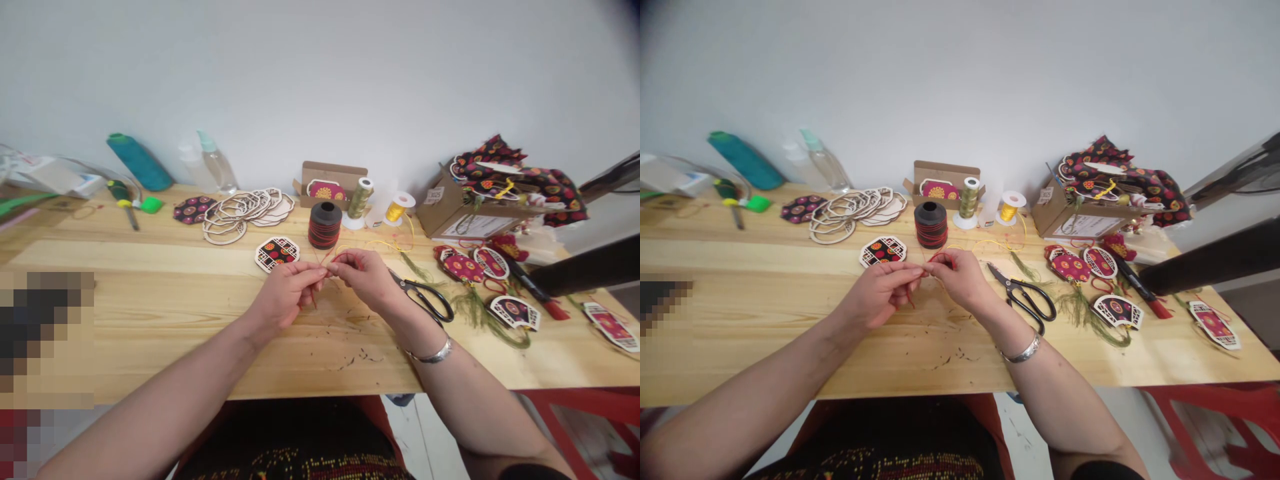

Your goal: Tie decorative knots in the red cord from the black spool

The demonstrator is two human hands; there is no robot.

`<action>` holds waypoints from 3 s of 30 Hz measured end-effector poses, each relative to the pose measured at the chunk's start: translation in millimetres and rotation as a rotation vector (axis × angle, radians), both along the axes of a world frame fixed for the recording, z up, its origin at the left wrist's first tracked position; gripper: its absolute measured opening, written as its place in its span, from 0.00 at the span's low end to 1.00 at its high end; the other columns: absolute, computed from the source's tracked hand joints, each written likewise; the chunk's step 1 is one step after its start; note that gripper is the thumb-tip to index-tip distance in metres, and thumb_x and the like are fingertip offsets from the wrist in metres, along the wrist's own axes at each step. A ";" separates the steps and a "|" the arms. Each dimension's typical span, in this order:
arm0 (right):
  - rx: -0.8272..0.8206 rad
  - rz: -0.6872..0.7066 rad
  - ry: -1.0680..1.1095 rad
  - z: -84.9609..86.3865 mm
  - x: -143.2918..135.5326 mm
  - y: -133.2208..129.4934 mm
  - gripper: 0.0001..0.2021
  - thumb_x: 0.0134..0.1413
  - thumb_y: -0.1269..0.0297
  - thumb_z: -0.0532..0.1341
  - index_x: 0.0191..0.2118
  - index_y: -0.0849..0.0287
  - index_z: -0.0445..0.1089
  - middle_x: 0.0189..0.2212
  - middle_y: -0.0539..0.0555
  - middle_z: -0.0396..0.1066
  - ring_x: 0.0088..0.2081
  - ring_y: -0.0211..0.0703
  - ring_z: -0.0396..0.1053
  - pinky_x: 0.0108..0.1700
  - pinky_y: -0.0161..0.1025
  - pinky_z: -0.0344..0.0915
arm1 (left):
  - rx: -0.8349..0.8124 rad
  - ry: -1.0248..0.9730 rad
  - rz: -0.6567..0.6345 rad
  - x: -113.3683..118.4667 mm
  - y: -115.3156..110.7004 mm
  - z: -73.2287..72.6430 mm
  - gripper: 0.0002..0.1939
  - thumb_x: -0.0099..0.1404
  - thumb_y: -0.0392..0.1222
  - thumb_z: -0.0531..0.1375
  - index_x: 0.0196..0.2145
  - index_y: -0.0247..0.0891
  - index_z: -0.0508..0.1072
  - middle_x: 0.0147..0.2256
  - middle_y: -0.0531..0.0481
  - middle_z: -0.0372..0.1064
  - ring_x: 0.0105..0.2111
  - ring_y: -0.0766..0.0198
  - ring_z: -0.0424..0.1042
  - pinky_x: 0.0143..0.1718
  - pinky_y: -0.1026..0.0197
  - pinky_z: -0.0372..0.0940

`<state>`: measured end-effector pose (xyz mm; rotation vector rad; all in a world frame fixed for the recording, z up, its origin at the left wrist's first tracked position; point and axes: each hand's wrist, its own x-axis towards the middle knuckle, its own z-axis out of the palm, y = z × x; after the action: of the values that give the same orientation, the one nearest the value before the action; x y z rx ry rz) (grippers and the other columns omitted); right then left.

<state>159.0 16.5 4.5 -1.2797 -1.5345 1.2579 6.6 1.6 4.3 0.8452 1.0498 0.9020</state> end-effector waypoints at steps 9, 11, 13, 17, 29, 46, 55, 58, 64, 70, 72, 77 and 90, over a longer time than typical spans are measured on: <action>0.215 -0.102 -0.285 4.2 1.6 -0.2 0.08 0.53 0.65 0.57 0.24 0.60 0.65 0.21 0.49 0.66 0.25 0.36 0.60 0.30 0.34 0.55 | 0.117 0.098 0.126 1.5 0.7 -1.9 0.11 0.52 0.43 0.65 0.32 0.35 0.78 0.24 0.50 0.71 0.17 0.75 0.54 0.18 0.68 0.49; 0.265 -0.133 -0.372 5.2 2.5 -0.4 0.07 0.54 0.66 0.56 0.26 0.60 0.66 0.23 0.50 0.68 0.26 0.37 0.62 0.31 0.35 0.56 | 0.157 0.195 0.122 0.9 0.2 -2.7 0.10 0.52 0.44 0.64 0.31 0.36 0.78 0.23 0.52 0.69 0.18 0.74 0.56 0.19 0.68 0.50; 0.298 -0.156 -0.459 4.8 3.0 -0.6 0.07 0.55 0.67 0.56 0.28 0.60 0.66 0.25 0.52 0.70 0.27 0.38 0.63 0.31 0.35 0.56 | 0.211 0.274 0.103 -0.4 -0.3 -4.0 0.10 0.53 0.46 0.64 0.29 0.37 0.77 0.21 0.54 0.66 0.18 0.73 0.57 0.19 0.68 0.50; 0.347 -0.196 -0.601 1.6 3.1 -0.9 0.07 0.57 0.66 0.54 0.31 0.60 0.67 0.28 0.54 0.71 0.29 0.41 0.65 0.31 0.36 0.55 | 0.300 0.375 0.098 -1.8 -1.4 -4.6 0.11 0.56 0.48 0.62 0.29 0.38 0.77 0.18 0.55 0.63 0.19 0.71 0.57 0.21 0.67 0.51; 0.344 -0.263 -0.665 -0.3 3.2 -1.1 0.08 0.58 0.65 0.53 0.31 0.59 0.66 0.27 0.54 0.71 0.29 0.42 0.65 0.30 0.37 0.52 | 0.822 0.731 0.183 -0.6 -5.6 -7.8 0.07 0.58 0.41 0.61 0.27 0.37 0.76 0.52 0.44 0.62 0.34 0.64 0.66 0.39 0.58 0.64; -0.142 -0.028 0.325 5.7 -3.0 -1.9 0.12 0.46 0.59 0.60 0.22 0.59 0.59 0.16 0.44 0.59 0.18 0.28 0.51 0.21 0.32 0.48 | 0.963 0.857 -0.066 1.1 -12.7 -10.3 0.05 0.59 0.38 0.59 0.26 0.37 0.73 0.63 0.43 0.47 0.58 0.49 0.59 0.55 0.47 0.59; -0.058 -0.024 0.151 2.0 -0.7 0.2 0.13 0.49 0.58 0.58 0.22 0.59 0.59 0.16 0.44 0.58 0.18 0.30 0.52 0.22 0.33 0.50 | 1.042 0.942 -0.014 -27.1 4.9 63.6 0.10 0.61 0.41 0.56 0.40 0.39 0.73 0.52 0.46 0.68 0.52 0.53 0.66 0.54 0.50 0.59; -0.031 -0.018 0.106 -1.3 -1.2 0.9 0.12 0.49 0.58 0.58 0.23 0.59 0.60 0.17 0.45 0.59 0.19 0.31 0.54 0.23 0.33 0.51 | 0.848 0.703 0.031 -20.3 14.8 50.2 0.12 0.63 0.42 0.54 0.42 0.38 0.72 0.48 0.44 0.72 0.48 0.57 0.69 0.50 0.54 0.63; 0.038 -0.016 0.048 -4.6 -1.2 1.3 0.10 0.50 0.60 0.58 0.24 0.59 0.63 0.17 0.45 0.61 0.20 0.32 0.56 0.24 0.33 0.54 | 0.628 0.566 -0.072 -1.0 12.2 2.3 0.17 0.64 0.44 0.52 0.48 0.35 0.70 0.47 0.43 0.72 0.47 0.58 0.69 0.50 0.55 0.62; 0.079 -0.077 -0.035 -1.5 -2.5 -1.9 0.07 0.51 0.63 0.58 0.26 0.59 0.65 0.19 0.46 0.64 0.20 0.32 0.57 0.25 0.33 0.55 | 0.538 0.516 -0.136 -1.4 9.8 -0.4 0.17 0.62 0.45 0.54 0.44 0.35 0.74 0.33 0.48 0.75 0.29 0.64 0.70 0.33 0.61 0.65; 0.079 -0.089 -0.067 -0.5 -2.8 -2.0 0.08 0.51 0.62 0.58 0.25 0.60 0.65 0.18 0.46 0.63 0.20 0.32 0.56 0.25 0.33 0.55 | 0.500 0.487 -0.114 -2.8 10.7 1.1 0.14 0.60 0.45 0.56 0.39 0.36 0.76 0.30 0.50 0.74 0.25 0.66 0.67 0.28 0.64 0.63; 0.079 -0.103 -0.102 1.2 -3.5 -1.2 0.09 0.50 0.62 0.58 0.24 0.59 0.64 0.18 0.47 0.62 0.20 0.33 0.56 0.24 0.33 0.55 | 0.381 0.422 -0.116 -6.2 12.5 -0.3 0.13 0.57 0.47 0.59 0.33 0.36 0.78 0.22 0.52 0.69 0.19 0.70 0.60 0.21 0.65 0.56; 0.041 -0.070 -0.014 -0.8 -2.2 -1.4 0.08 0.50 0.61 0.60 0.25 0.59 0.64 0.19 0.47 0.64 0.20 0.32 0.56 0.24 0.33 0.55 | 0.300 0.287 -0.113 -5.4 13.4 -1.8 0.10 0.55 0.44 0.62 0.32 0.37 0.79 0.24 0.52 0.73 0.18 0.72 0.58 0.21 0.66 0.55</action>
<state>156.9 15.1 3.7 -1.3076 -1.5047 1.1692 1.2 15.0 2.6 1.3020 1.1143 0.8703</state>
